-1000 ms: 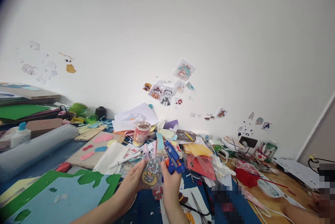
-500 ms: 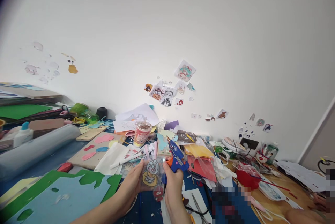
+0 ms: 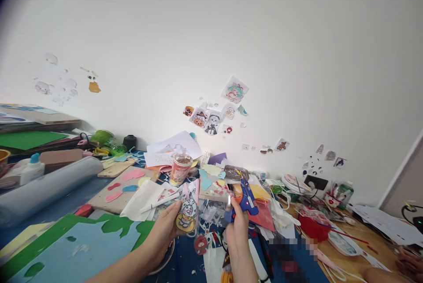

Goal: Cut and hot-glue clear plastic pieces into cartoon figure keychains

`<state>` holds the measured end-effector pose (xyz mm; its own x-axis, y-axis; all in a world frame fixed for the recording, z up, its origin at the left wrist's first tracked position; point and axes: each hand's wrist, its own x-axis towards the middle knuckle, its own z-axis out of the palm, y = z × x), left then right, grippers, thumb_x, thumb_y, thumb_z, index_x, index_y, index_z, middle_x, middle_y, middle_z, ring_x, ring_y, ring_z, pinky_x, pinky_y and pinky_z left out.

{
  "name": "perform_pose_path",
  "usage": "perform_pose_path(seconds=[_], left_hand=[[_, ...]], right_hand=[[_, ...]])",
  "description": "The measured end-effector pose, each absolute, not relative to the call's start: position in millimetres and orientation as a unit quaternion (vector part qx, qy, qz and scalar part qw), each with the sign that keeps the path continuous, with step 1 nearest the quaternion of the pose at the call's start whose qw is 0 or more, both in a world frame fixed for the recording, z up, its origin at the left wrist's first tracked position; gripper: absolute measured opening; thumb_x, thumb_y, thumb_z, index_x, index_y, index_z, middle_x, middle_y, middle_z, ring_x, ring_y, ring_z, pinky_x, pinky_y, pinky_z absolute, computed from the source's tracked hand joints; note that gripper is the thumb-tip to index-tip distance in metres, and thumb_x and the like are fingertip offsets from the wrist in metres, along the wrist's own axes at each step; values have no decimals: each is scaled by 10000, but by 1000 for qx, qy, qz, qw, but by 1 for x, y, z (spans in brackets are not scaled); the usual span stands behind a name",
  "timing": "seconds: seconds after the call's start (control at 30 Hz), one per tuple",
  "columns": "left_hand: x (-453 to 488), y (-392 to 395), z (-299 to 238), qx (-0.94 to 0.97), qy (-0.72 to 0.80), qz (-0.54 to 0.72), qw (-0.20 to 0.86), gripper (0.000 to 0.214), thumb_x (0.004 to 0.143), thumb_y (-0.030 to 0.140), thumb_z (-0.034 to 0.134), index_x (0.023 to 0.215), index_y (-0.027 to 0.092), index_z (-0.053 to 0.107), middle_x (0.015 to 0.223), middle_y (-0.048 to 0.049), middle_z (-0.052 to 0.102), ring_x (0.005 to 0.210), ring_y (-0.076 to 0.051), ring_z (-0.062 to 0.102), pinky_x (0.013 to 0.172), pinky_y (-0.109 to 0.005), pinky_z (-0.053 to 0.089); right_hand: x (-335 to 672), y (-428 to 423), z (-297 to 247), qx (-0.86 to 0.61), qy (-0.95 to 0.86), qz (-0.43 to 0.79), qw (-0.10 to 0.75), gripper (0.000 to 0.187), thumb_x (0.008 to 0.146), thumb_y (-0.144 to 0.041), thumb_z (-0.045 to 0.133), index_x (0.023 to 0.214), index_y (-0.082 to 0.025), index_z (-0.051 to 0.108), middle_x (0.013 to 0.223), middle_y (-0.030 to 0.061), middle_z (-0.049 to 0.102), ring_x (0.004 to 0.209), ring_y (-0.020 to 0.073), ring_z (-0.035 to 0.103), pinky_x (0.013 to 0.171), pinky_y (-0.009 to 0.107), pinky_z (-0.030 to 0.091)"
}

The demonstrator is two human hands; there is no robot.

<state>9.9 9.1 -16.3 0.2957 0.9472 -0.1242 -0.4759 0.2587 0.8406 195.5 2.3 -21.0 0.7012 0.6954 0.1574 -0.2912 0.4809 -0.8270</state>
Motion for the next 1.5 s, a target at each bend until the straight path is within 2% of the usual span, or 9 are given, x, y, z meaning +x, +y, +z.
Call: perform_pose_path(seconds=[0.2, 0.4, 0.6, 0.77, 0.97, 1.13, 1.27, 1.4, 1.5], left_hand=[[11, 9, -12, 329, 319, 481, 747, 405, 789, 408, 553, 1102, 152, 521, 1080, -141, 642, 913, -266, 626, 635, -320, 522], [10, 6, -5, 305, 338, 496, 739, 313, 857, 328, 466, 1125, 168, 499, 1236, -148, 550, 998, -255, 597, 673, -315, 532], [13, 4, -6, 322, 339, 465, 752, 264, 888, 314, 407, 1074, 143, 483, 1092, -161, 615, 868, -243, 638, 588, -310, 526], [14, 5, -8, 321, 338, 462, 754, 270, 893, 340, 397, 1068, 148, 473, 1013, -136, 640, 815, -227, 649, 589, -305, 528], [12, 7, -8, 308, 349, 468, 751, 249, 892, 325, 406, 1050, 155, 497, 1007, -118, 651, 799, -203, 655, 569, -265, 520], [7, 12, -9, 305, 369, 478, 736, 285, 882, 323, 426, 1107, 159, 487, 997, -122, 653, 802, -218, 658, 610, -307, 544], [0, 20, -5, 327, 388, 494, 707, 291, 874, 288, 428, 1139, 187, 490, 1004, -112, 650, 770, -209, 664, 613, -313, 550], [-3, 31, -4, 341, 422, 500, 675, 418, 847, 227, 457, 1259, 243, 391, 1091, -117, 608, 728, -198, 665, 603, -346, 556], [-1, 35, -6, 358, 437, 469, 679, 426, 837, 195, 462, 1255, 226, 388, 1056, -121, 617, 733, -213, 665, 595, -361, 557]], right_hand=[[186, 2, -24, -395, -219, 342, 824, 317, 518, -282, 787, 802, -198, 674, 754, -3, 709, 746, 182, 654, 637, 266, 532], [183, 2, -25, -377, -231, 340, 830, 308, 528, -250, 790, 796, -193, 650, 720, -20, 695, 619, 135, 618, 579, 233, 513], [181, -1, -20, -364, -231, 365, 826, 286, 531, -231, 787, 780, -198, 650, 718, -28, 685, 602, 123, 602, 578, 225, 505], [182, 1, -24, -381, -238, 347, 823, 300, 509, -246, 805, 767, -191, 662, 727, -25, 683, 599, 117, 586, 570, 222, 488], [186, 4, -28, -418, -277, 303, 811, 307, 499, -296, 815, 740, -169, 673, 737, -2, 688, 572, 114, 553, 524, 226, 439], [183, 2, -23, -399, -272, 311, 818, 325, 478, -270, 824, 736, -160, 661, 701, 0, 671, 513, 99, 497, 461, 221, 392], [187, 1, -21, -380, -269, 302, 832, 313, 501, -261, 811, 751, -170, 647, 670, -18, 637, 509, 94, 477, 470, 221, 408], [192, 3, -23, -367, -258, 308, 839, 291, 507, -261, 806, 733, -188, 637, 660, -20, 638, 539, 107, 507, 481, 219, 430], [194, 4, -24, -374, -260, 309, 835, 283, 503, -255, 805, 717, -194, 630, 676, -14, 651, 524, 104, 507, 461, 217, 427]])
